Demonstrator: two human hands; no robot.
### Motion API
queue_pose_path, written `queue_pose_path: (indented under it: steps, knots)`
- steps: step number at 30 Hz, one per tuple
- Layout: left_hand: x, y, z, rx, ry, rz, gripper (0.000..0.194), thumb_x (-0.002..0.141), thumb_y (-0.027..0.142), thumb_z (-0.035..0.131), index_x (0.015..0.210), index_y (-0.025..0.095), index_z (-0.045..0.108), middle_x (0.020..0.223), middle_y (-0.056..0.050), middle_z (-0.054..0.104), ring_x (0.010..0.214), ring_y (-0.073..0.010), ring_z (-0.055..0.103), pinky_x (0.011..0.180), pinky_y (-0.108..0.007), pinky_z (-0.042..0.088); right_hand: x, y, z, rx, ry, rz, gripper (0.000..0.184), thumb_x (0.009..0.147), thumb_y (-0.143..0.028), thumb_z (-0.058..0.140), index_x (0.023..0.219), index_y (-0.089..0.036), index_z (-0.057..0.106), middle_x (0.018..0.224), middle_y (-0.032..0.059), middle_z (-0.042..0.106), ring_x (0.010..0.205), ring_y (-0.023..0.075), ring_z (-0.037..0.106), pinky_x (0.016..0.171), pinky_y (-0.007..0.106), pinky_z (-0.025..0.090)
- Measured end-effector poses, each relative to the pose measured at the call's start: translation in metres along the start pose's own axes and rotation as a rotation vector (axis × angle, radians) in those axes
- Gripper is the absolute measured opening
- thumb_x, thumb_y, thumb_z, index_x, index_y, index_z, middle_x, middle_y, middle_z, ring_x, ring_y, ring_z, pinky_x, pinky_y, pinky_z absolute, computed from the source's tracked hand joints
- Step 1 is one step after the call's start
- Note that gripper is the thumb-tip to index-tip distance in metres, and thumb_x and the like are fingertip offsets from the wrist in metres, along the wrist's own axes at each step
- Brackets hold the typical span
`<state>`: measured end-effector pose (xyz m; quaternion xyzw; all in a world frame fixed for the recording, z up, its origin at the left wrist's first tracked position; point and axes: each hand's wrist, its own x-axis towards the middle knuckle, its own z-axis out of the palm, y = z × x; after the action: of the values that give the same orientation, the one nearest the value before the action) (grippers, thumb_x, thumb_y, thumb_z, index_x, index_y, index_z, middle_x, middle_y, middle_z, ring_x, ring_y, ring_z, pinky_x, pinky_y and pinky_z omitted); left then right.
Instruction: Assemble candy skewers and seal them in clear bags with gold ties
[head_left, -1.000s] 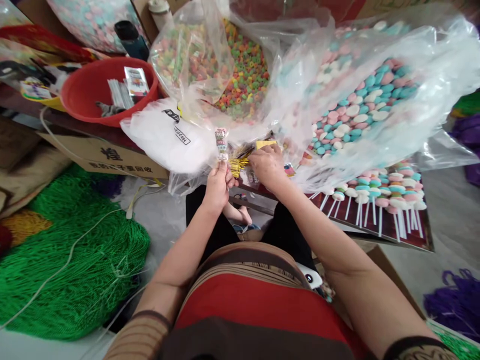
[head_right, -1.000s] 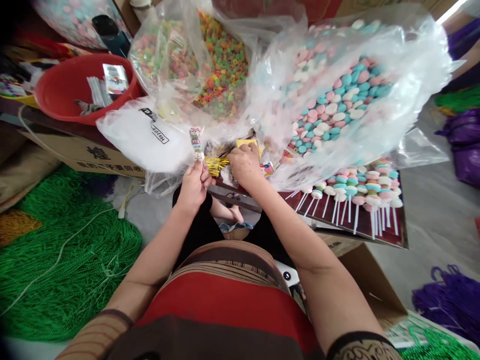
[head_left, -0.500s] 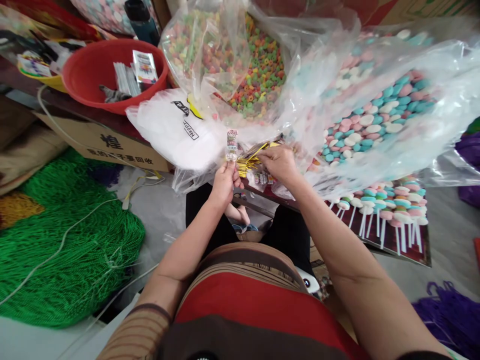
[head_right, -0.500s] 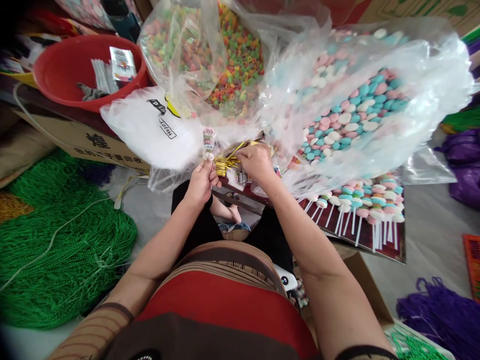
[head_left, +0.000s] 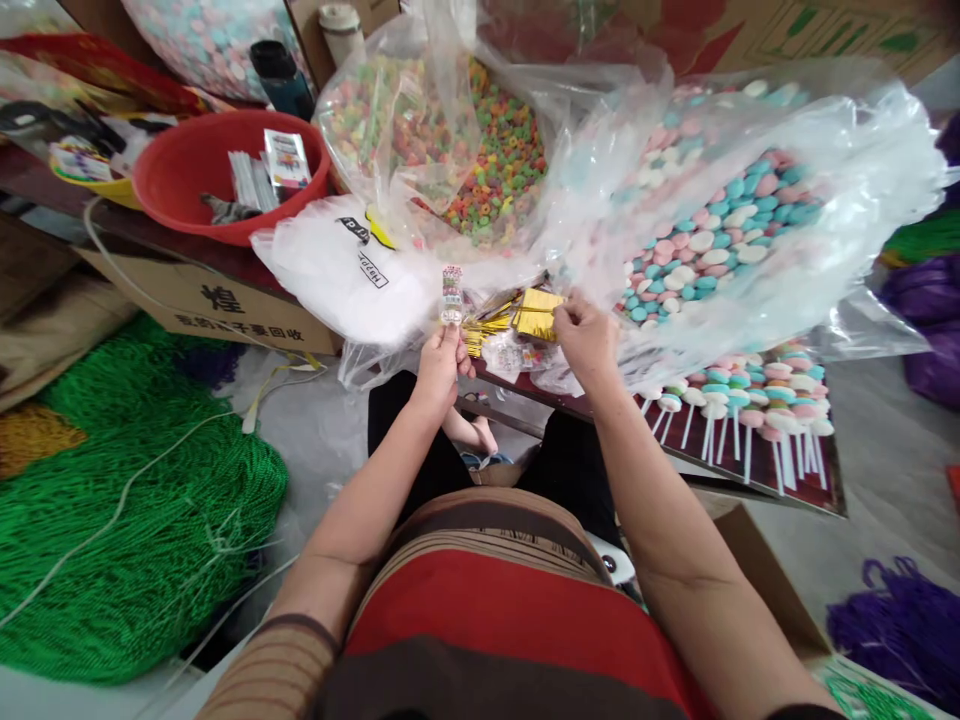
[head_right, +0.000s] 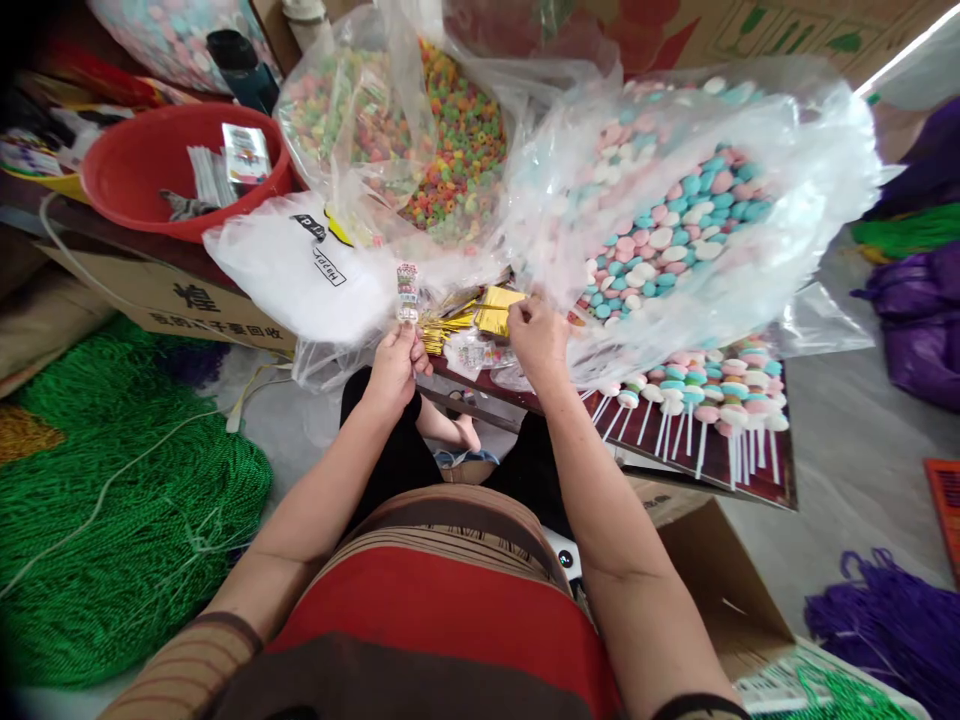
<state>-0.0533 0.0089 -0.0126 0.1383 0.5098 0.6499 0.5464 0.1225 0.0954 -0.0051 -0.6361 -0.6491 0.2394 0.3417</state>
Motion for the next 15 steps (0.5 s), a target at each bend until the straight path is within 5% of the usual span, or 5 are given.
queue_pose_path:
  steps: [6, 10, 15]
  knots:
    - [-0.018, 0.006, 0.018, -0.068, -0.137, 0.065, 0.032, 0.095, 0.041, 0.068, 0.076, 0.018, 0.056, 0.062, 0.006, 0.056, 0.046, -0.0052, 0.049, 0.048, -0.020, 0.042, -0.031, -0.007, -0.011, 0.625, -0.059, 0.183, 0.020, 0.076, -0.039, 0.066, 0.069, -0.021, 0.064, 0.059, -0.0035, 0.061, 0.047, 0.0088, 0.043, 0.048, 0.024, 0.036]
    - [-0.025, 0.010, 0.032, -0.078, -0.214, 0.091, 0.026, 0.095, 0.035, 0.067, 0.078, 0.017, 0.062, 0.077, 0.000, 0.067, 0.058, -0.0082, 0.060, 0.054, -0.021, 0.047, -0.056, -0.018, -0.014, 0.629, -0.046, 0.132, 0.022, 0.078, -0.042, 0.069, 0.072, -0.020, 0.068, 0.061, -0.0034, 0.063, 0.050, 0.0092, 0.046, 0.051, 0.024, 0.039]
    - [-0.022, 0.002, 0.036, -0.063, -0.169, 0.168, 0.029, 0.094, 0.034, 0.069, 0.071, 0.018, 0.059, 0.079, -0.001, 0.068, 0.064, -0.0106, 0.064, 0.060, -0.023, 0.051, -0.068, -0.021, -0.011, 0.525, -0.085, 0.088, 0.024, 0.082, -0.042, 0.066, 0.086, -0.020, 0.074, 0.071, -0.0014, 0.070, 0.059, 0.0114, 0.054, 0.058, 0.025, 0.045]
